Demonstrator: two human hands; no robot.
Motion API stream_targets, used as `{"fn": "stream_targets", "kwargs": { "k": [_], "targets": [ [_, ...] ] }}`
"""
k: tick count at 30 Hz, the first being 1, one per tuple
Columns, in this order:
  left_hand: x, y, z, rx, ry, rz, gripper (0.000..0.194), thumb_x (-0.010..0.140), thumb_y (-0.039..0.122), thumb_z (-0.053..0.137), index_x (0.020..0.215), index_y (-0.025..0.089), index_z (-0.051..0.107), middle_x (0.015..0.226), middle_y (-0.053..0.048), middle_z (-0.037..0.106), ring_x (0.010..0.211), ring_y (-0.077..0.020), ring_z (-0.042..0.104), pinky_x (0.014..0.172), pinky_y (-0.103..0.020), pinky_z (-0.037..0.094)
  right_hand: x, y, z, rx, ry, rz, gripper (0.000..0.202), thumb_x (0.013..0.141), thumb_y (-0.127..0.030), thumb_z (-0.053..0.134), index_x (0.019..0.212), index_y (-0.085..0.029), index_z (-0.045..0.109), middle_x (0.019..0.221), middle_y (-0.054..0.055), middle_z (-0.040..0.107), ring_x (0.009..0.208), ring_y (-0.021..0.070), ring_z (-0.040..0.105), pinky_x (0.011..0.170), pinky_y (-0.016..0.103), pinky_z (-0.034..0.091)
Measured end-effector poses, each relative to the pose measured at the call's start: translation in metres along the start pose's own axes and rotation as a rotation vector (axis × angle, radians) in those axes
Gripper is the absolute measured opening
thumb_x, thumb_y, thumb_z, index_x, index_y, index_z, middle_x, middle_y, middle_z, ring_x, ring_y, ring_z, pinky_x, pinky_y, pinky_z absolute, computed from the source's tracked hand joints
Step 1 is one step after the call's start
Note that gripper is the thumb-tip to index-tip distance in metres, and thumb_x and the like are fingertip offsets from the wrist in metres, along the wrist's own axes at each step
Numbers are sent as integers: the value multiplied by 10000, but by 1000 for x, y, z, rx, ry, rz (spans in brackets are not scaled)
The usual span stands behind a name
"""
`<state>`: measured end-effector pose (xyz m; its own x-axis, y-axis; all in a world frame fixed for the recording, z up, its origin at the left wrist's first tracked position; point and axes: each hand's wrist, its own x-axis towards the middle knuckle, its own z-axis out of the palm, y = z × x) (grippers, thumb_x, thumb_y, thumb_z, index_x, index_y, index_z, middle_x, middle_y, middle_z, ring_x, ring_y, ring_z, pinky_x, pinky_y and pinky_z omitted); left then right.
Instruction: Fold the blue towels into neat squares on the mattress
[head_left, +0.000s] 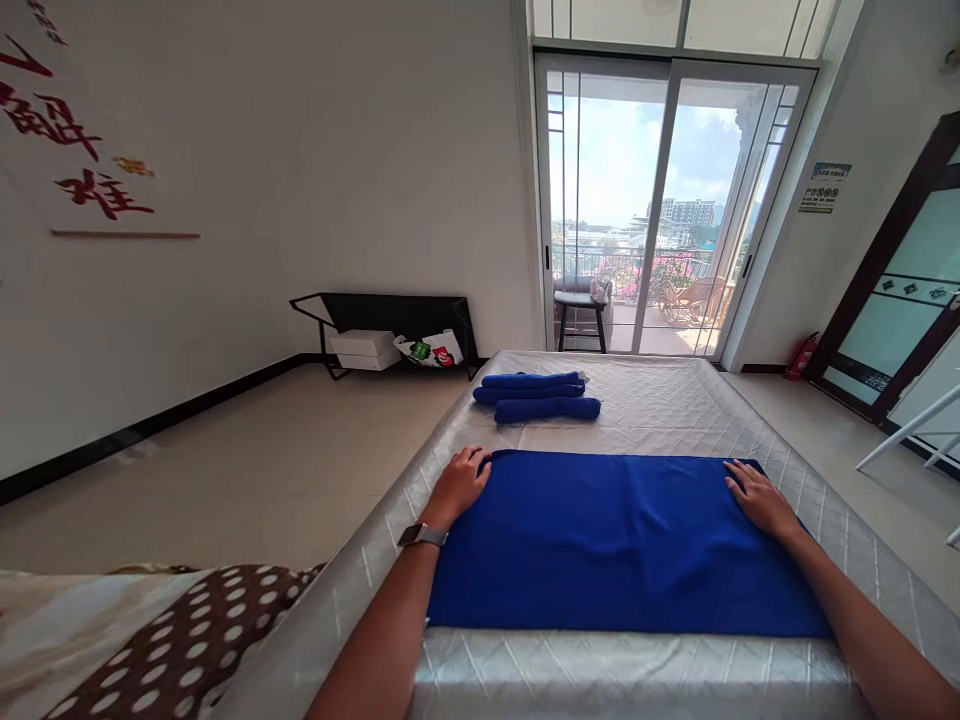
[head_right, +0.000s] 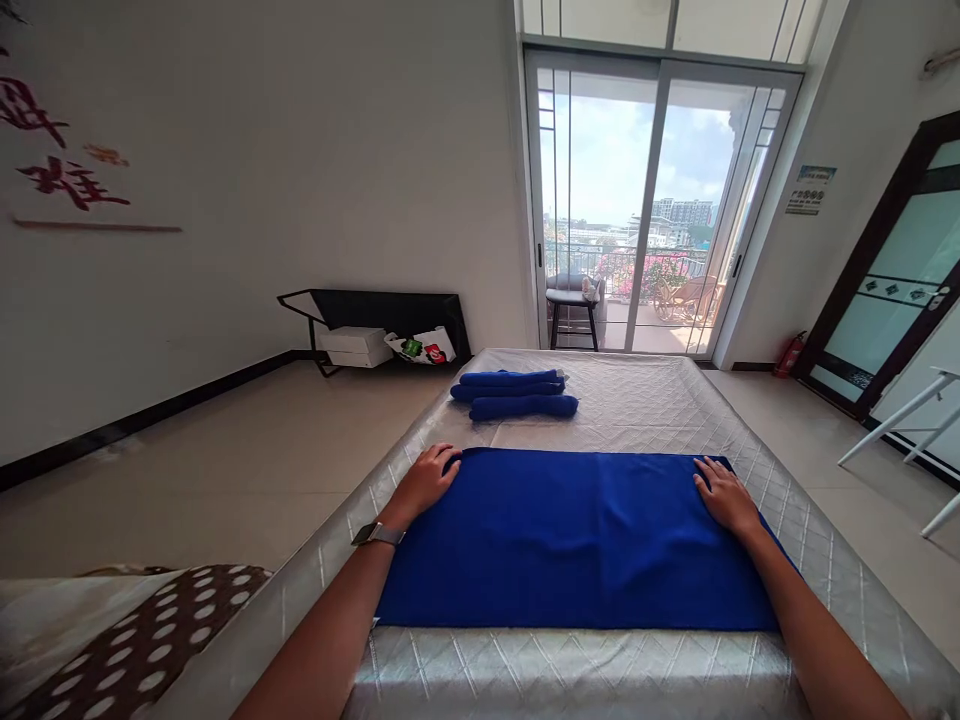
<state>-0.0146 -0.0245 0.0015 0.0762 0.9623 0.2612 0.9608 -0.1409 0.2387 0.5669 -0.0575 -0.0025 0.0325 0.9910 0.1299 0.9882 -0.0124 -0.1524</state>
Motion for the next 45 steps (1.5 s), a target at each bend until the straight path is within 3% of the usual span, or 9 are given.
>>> {"fn": "stream_targets", "kwargs": {
  "k": [5, 10, 14, 18, 24, 33, 36, 39, 45],
  "targets": [
    [-1, -2, 15, 83, -83, -45, 539, 1006, 377, 324, 1456, 165, 532, 1551, -117, 518, 1458, -258, 431, 1217, -404, 308, 4, 6, 5, -32, -9, -23, 584, 1000, -469, 289, 1487, -242, 518, 1573, 53, 490, 1477, 265, 402, 1217, 496, 338],
    [0, -8, 12, 170, 44, -173, 528, 979, 337, 373, 1410, 121, 587, 1536, -148, 529, 1476, -329, 393, 1232, -482, 279, 5, 8, 7, -50, -9, -20, 587, 1004, -476, 276, 1492, -252, 511, 1575, 58, 486, 1474, 269, 406, 1202, 506, 352],
    [2, -5, 4, 157, 116, -111, 507, 965, 241, 329, 1329, 105, 653, 1502, -151, 562, 1422, -300, 468, 1228, -418, 302, 4, 4, 2, -53, -29, -8, 607, 1005, -468, 259, 1507, -223, 496, 1590, 71, 459, 1489, 274, 377, 1206, 515, 344],
    [4, 8, 7, 64, -10, -10, 524, 1009, 354, 316, 1401, 154, 601, 1527, -122, 546, 1418, -276, 481, 1222, -416, 313, 2, 0, -3, -58, -54, -5, 637, 1005, -459, 244, 1521, -167, 476, 1608, 95, 424, 1499, 279, 355, 1217, 504, 331],
    [6, 10, 19, 42, -177, -112, 639, 1019, 503, 311, 1552, 166, 414, 1651, -140, 348, 1537, -273, 291, 1251, -442, 221, 5, 3, 0, -58, -40, 0, 608, 993, -460, 283, 1509, -223, 501, 1587, 61, 467, 1491, 274, 374, 1217, 494, 336],
    [5, 1, 24, 51, -161, -117, 680, 995, 589, 322, 1551, 209, 420, 1634, -140, 382, 1527, -314, 309, 1228, -525, 244, 9, -4, -22, -61, -123, 39, 599, 969, -387, 313, 1492, -178, 520, 1568, 90, 486, 1474, 266, 403, 1213, 467, 352],
    [2, 3, 20, 74, -154, -104, 669, 998, 571, 338, 1543, 195, 433, 1624, -145, 399, 1521, -317, 321, 1237, -525, 221, 10, -35, -45, -84, -143, 61, 536, 945, -303, 365, 1402, -172, 612, 1462, 130, 598, 1398, 303, 509, 1170, 493, 410],
    [3, 9, 15, 80, -105, -58, 643, 998, 532, 368, 1525, 176, 462, 1613, -139, 422, 1519, -320, 323, 1253, -513, 188, 11, -94, -54, -105, -102, -7, 492, 950, -257, 394, 1352, -118, 641, 1438, 187, 608, 1386, 348, 515, 1176, 530, 377],
    [5, 22, 17, 52, -114, 17, 619, 1008, 536, 342, 1521, 217, 476, 1615, -104, 431, 1513, -294, 339, 1257, -482, 195, 2, -253, -14, 19, -86, -325, 511, 1040, -390, 367, 1492, -202, 512, 1608, 62, 439, 1484, 243, 387, 1237, 375, 279]
  ]
}}
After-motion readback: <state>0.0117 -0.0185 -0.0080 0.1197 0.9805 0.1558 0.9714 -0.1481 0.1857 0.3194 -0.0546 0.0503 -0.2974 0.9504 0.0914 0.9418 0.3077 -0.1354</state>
